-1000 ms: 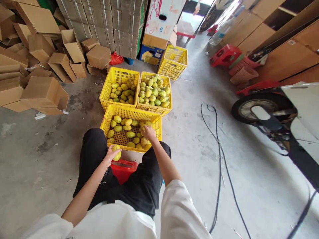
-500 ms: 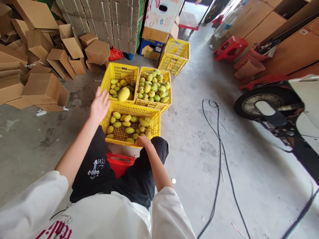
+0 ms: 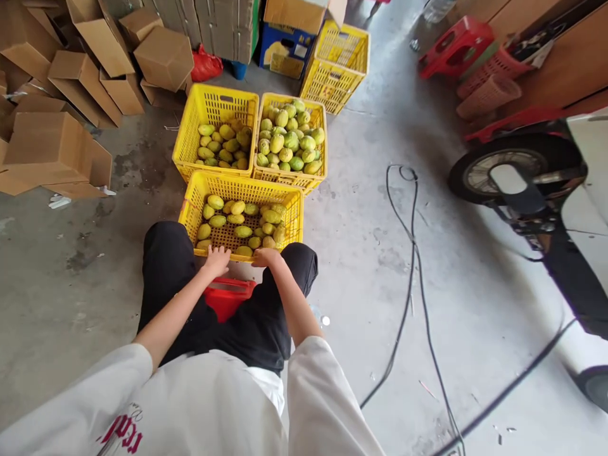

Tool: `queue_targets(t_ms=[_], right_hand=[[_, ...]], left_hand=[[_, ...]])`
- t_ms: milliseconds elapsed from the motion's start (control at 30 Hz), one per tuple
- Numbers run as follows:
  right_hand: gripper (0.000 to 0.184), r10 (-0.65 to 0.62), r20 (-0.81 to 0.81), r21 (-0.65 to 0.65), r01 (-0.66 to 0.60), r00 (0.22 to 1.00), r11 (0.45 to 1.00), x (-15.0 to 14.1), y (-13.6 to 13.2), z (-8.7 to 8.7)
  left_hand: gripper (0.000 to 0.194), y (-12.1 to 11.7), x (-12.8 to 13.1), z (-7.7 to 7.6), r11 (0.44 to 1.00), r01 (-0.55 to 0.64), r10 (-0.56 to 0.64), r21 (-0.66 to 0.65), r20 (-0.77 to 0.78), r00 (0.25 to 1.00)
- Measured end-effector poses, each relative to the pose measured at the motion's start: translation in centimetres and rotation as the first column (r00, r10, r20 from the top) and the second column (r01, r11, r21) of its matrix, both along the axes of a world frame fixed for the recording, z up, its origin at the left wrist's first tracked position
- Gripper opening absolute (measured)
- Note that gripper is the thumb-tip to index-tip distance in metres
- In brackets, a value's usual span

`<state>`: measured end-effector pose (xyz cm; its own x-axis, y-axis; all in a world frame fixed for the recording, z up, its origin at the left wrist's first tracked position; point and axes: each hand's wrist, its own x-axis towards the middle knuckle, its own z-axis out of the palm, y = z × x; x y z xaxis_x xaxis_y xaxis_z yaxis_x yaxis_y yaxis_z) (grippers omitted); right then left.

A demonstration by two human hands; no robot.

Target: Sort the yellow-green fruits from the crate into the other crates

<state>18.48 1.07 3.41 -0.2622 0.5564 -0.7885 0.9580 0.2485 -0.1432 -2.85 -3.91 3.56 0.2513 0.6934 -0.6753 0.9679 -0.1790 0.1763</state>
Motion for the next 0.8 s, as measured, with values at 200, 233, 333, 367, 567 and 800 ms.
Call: queue_targets(t_ms=[200,233,333,367,567,800], right_hand=[[0.049,-0.007,0.016,-0.04,0.008,1.0,0.999,-2.7,-1.5,-1.4],[0.048,-0.019,0.009,-0.026,0.019,1.0,0.999,-2.9,-1.8,-1.6],[0.041,-0.032,-0.017,0.011,0.033,0.999,0.999,-2.9,-2.4,-1.9],[0.042,-0.029,-0.024,0.016,0.029,0.999,0.999,-2.8,-2.6,-2.0],[0.045,-0.009,-0.068,0.004,0.009,0.998,1.0,-1.7,-2.8,-2.9],[0.038,-0.072,-0.128,-0.012,0.071,0.989,0.997,-2.0,-3.5,-3.3]], left_hand=[[0.035,4.4,-1.9,-1.1,0.995,0.078,-0.076,-0.055,0.022,0.997],[0.032,4.6,-2.1,-1.2,0.995,0.086,-0.085,-0.051,0.026,0.996],[0.027,4.9,-2.4,-1.7,0.991,0.125,-0.122,-0.051,0.053,0.991],[0.025,4.9,-2.4,-1.8,0.989,0.139,-0.135,-0.058,0.067,0.989],[0.024,5.3,-2.6,-2.8,0.98,0.162,-0.149,-0.115,0.111,0.983],[0.031,5.3,-2.7,-2.1,0.971,0.181,-0.168,-0.158,0.093,0.981]])
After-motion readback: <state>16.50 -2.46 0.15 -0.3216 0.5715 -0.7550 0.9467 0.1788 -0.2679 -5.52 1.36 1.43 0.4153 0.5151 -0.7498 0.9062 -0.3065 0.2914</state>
